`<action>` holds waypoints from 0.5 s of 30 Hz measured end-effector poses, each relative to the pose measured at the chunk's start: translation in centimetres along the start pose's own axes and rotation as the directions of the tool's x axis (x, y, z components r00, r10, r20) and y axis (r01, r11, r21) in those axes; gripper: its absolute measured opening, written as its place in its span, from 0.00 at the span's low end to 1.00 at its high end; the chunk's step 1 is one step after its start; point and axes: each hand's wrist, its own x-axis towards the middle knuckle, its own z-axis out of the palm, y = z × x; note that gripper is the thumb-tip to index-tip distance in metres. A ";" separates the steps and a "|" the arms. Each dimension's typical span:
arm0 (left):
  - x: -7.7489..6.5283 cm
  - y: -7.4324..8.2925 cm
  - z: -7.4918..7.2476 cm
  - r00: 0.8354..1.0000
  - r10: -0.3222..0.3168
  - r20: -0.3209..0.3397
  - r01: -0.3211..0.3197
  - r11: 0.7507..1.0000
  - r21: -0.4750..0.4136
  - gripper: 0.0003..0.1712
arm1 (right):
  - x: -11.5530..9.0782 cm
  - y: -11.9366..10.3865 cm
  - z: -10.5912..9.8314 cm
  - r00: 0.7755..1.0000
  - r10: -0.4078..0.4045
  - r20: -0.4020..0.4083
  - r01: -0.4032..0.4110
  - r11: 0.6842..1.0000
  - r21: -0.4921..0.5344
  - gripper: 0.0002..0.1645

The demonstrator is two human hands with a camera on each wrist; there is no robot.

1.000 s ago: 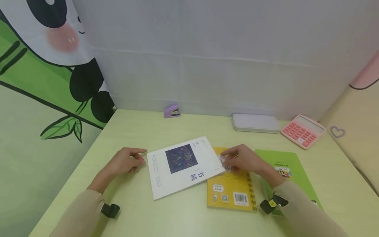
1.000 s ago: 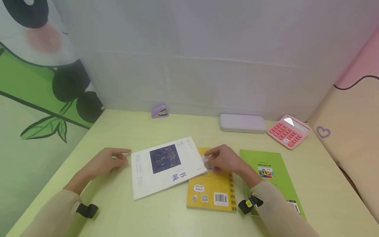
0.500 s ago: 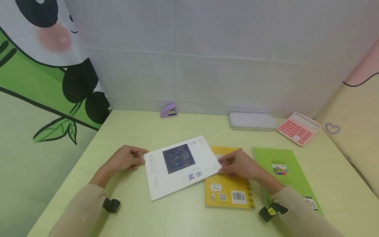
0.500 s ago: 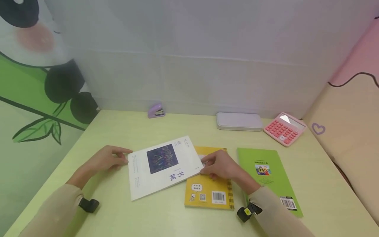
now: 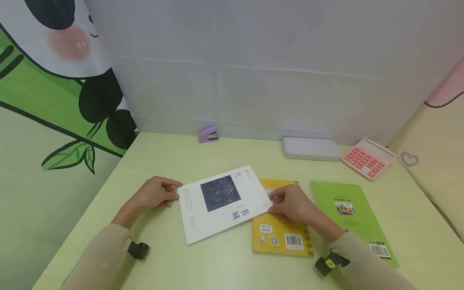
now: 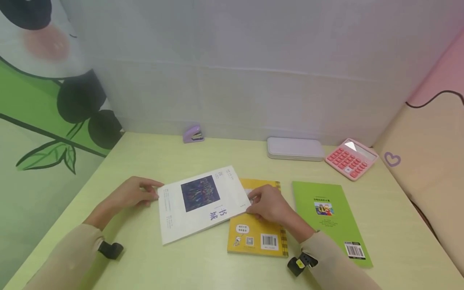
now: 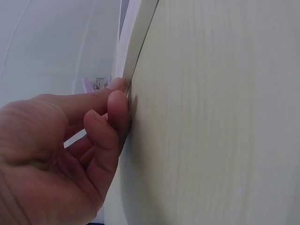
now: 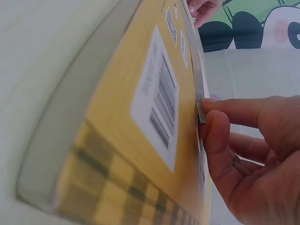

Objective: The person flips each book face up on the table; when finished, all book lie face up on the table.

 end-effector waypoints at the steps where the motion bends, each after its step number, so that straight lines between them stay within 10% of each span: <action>1: -0.1 0.1 0.0 1.000 -0.002 -0.002 0.002 1.000 0.000 0.24 | 0.1 0.0 0.0 1.000 0.000 0.000 0.000 1.000 -0.003 0.23; 15: -2.4 1.0 0.4 0.996 -0.062 -0.060 0.067 0.995 0.079 0.23 | 2.9 -0.2 -1.2 0.995 -0.078 0.067 0.080 0.996 -0.036 0.22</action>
